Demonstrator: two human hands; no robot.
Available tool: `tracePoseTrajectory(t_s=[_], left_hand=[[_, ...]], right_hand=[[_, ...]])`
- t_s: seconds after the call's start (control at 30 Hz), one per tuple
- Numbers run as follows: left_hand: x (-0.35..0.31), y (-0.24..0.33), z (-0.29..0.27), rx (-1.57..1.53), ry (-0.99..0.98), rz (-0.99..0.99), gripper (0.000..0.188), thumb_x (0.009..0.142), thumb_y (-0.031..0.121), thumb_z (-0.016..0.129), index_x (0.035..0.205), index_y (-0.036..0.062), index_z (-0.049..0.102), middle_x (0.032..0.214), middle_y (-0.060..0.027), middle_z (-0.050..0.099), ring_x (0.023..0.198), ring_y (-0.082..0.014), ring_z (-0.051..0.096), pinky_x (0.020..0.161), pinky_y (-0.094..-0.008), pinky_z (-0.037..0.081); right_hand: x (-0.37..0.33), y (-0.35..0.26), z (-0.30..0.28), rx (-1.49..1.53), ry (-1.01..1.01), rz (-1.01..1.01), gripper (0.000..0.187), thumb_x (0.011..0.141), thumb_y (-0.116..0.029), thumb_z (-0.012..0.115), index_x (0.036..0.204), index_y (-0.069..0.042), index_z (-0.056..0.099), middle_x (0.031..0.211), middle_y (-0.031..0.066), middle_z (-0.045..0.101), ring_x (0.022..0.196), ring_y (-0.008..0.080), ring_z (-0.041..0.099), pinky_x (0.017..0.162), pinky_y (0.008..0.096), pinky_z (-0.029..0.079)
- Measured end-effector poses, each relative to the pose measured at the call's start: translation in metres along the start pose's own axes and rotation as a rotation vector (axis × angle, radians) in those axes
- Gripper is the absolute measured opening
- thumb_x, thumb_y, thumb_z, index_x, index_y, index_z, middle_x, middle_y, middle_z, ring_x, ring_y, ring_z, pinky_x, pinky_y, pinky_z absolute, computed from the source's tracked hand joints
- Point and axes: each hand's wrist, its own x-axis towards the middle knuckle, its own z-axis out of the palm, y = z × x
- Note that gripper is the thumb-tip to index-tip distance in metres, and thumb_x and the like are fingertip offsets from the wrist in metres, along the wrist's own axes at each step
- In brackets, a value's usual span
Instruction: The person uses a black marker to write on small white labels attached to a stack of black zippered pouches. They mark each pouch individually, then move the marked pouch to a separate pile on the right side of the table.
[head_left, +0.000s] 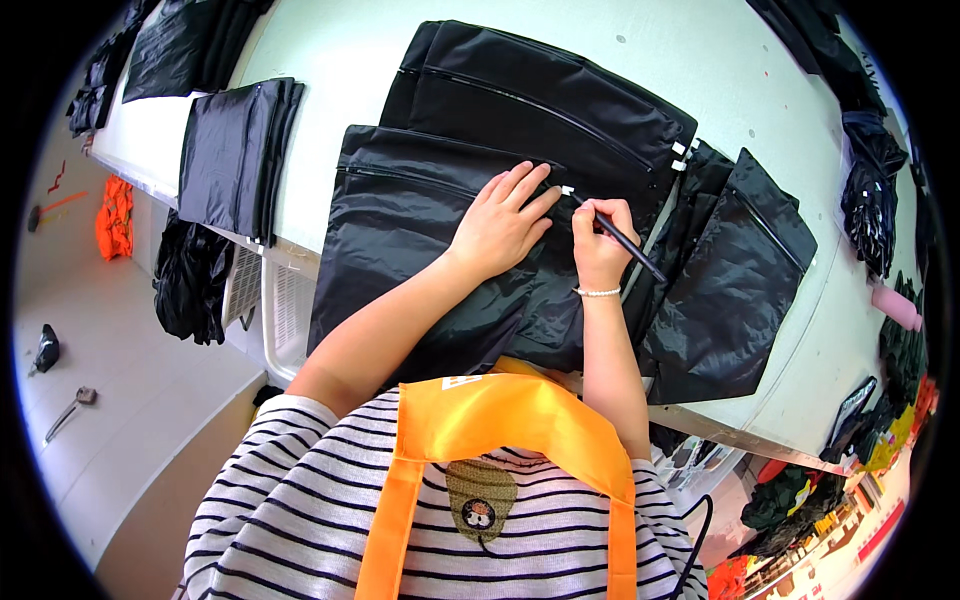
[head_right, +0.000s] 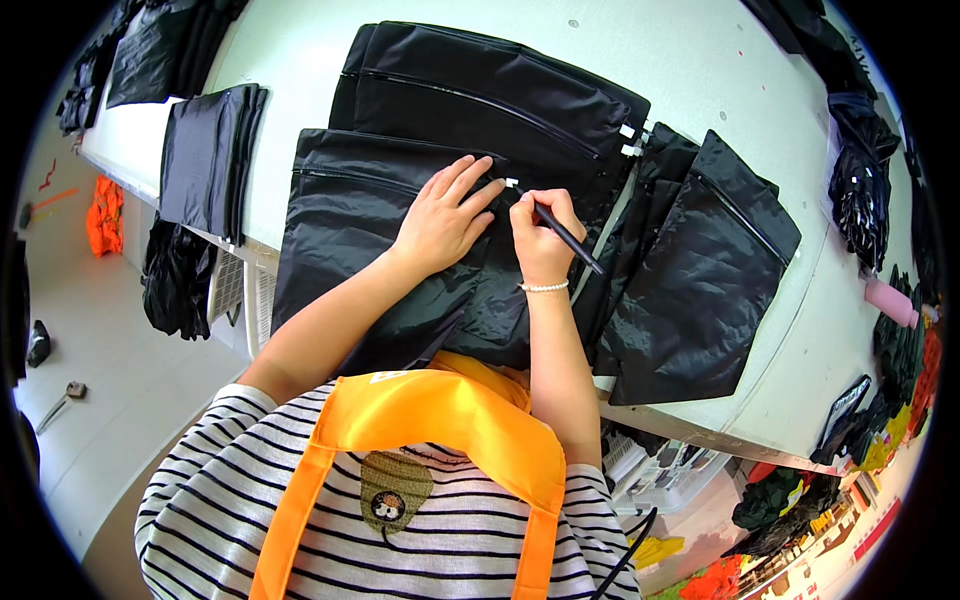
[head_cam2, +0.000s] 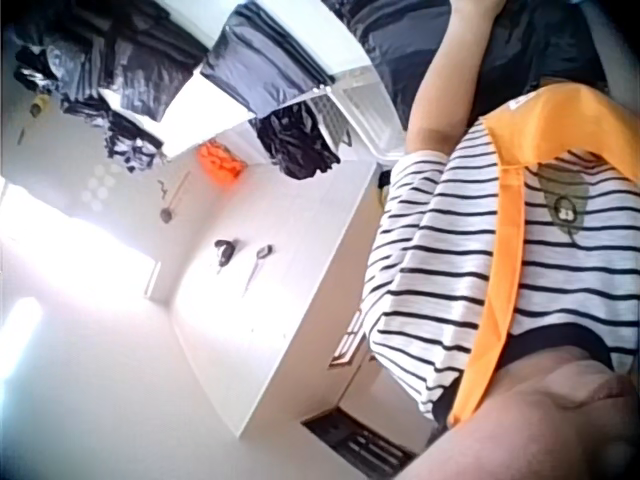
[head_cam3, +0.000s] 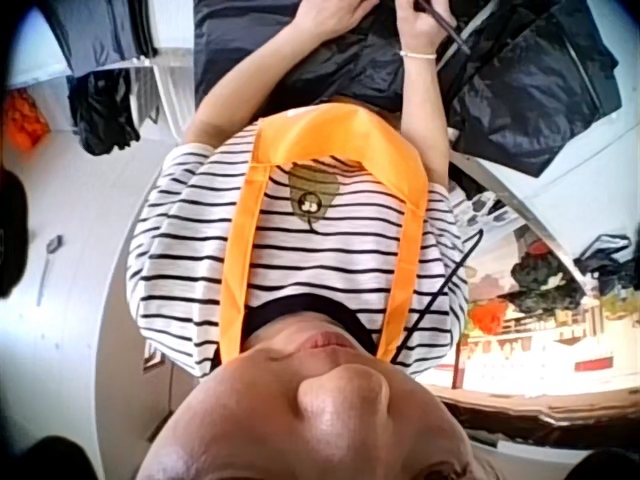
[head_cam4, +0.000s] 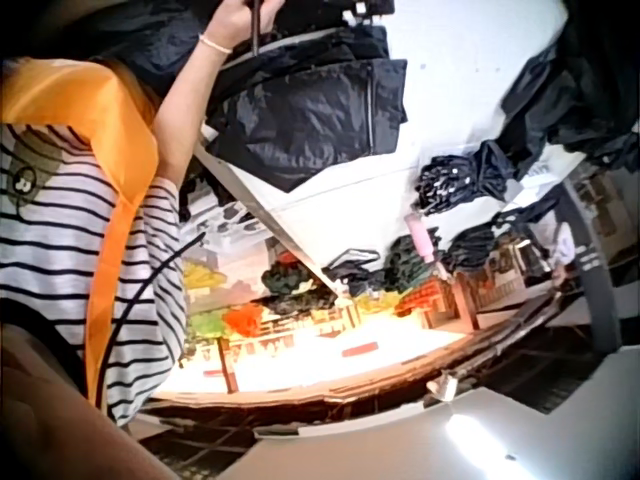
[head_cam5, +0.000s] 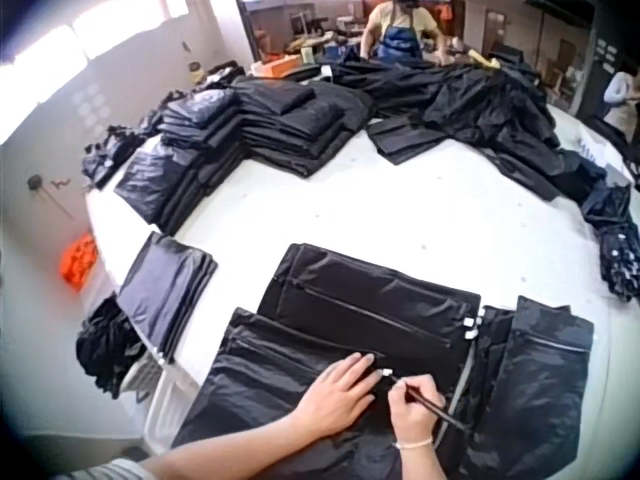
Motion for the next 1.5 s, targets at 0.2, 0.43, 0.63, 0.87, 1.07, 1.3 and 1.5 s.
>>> tracePoseTrajectory(t_s=[0.2, 0.43, 0.63, 0.87, 1.07, 1.3, 1.5], left_hand=[[0.001, 0.000, 0.002, 0.023, 0.000, 0.005, 0.040, 0.090, 0.025, 0.062, 0.128, 0.0140, 0.059, 0.143, -0.0109, 0.045, 0.135, -0.0305, 0.040, 0.110, -0.0434, 0.034], [0.003, 0.001, 0.002, 0.011, -0.001, -0.001, 0.039, 0.090, 0.026, 0.061, 0.127, 0.0136, 0.060, 0.143, -0.0112, 0.045, 0.135, -0.0310, 0.040, 0.111, -0.0437, 0.034], [0.001, 0.001, 0.002, 0.001, 0.000, -0.005, 0.040, 0.090, 0.026, 0.061, 0.127, 0.0137, 0.059, 0.144, -0.0114, 0.045, 0.136, -0.0310, 0.039, 0.111, -0.0435, 0.033], [-0.002, -0.009, 0.002, -0.246, 0.071, -0.034, 0.040, 0.092, 0.020, 0.055, 0.130, 0.0080, 0.056, 0.145, -0.0147, 0.044, 0.136, -0.0345, 0.039, 0.112, -0.0445, 0.032], [-0.007, -0.019, -0.001, -0.488, 0.406, -0.008, 0.043, 0.100, 0.028, 0.043, 0.131, 0.0002, 0.052, 0.143, -0.0193, 0.046, 0.134, -0.0384, 0.041, 0.111, -0.0443, 0.032], [0.029, 0.001, -0.028, -0.513, 0.547, 0.147, 0.045, 0.099, 0.030, 0.045, 0.132, -0.0006, 0.051, 0.143, -0.0200, 0.047, 0.133, -0.0384, 0.042, 0.110, -0.0445, 0.032], [0.087, 0.028, -0.015, -0.281, 0.269, 0.135, 0.053, 0.093, 0.028, 0.059, 0.138, 0.0057, 0.046, 0.147, -0.0146, 0.043, 0.139, -0.0340, 0.036, 0.114, -0.0465, 0.028]], right_hand=[[0.003, -0.007, 0.002, -0.040, -0.008, -0.026, 0.010, 0.081, -0.004, 0.070, 0.080, -0.001, 0.060, 0.061, 0.0047, 0.059, 0.051, 0.0097, 0.055, 0.050, 0.0229, 0.045], [0.004, -0.010, 0.003, -0.052, -0.030, -0.030, 0.010, 0.080, -0.003, 0.069, 0.078, -0.001, 0.060, 0.060, 0.0052, 0.058, 0.050, 0.0104, 0.055, 0.049, 0.0234, 0.044], [0.003, -0.009, 0.000, -0.095, -0.042, -0.034, 0.009, 0.079, -0.003, 0.069, 0.078, -0.002, 0.060, 0.060, 0.0053, 0.058, 0.051, 0.0105, 0.055, 0.049, 0.0238, 0.045], [-0.013, -0.027, -0.008, 0.028, -0.031, -0.005, 0.022, 0.090, 0.001, 0.057, 0.110, -0.002, 0.065, 0.076, 0.0079, 0.067, 0.063, 0.0144, 0.061, 0.060, 0.0265, 0.049], [-0.051, -0.059, 0.018, -0.539, -0.317, -0.046, 0.040, 0.074, -0.015, 0.077, 0.108, -0.009, 0.055, 0.102, 0.0110, 0.060, 0.098, 0.0346, 0.052, 0.085, 0.0422, 0.039], [-0.007, -0.101, -0.057, -0.241, -0.219, 0.199, 0.035, 0.069, 0.017, 0.047, 0.097, -0.002, 0.053, 0.092, 0.0160, 0.057, 0.088, 0.0303, 0.064, 0.081, 0.0366, 0.050], [0.079, -0.026, -0.296, -0.315, -0.099, 0.152, 0.030, 0.084, 0.013, 0.061, 0.106, -0.003, 0.049, 0.102, 0.0033, 0.048, 0.094, 0.0129, 0.056, 0.088, 0.0265, 0.047]])
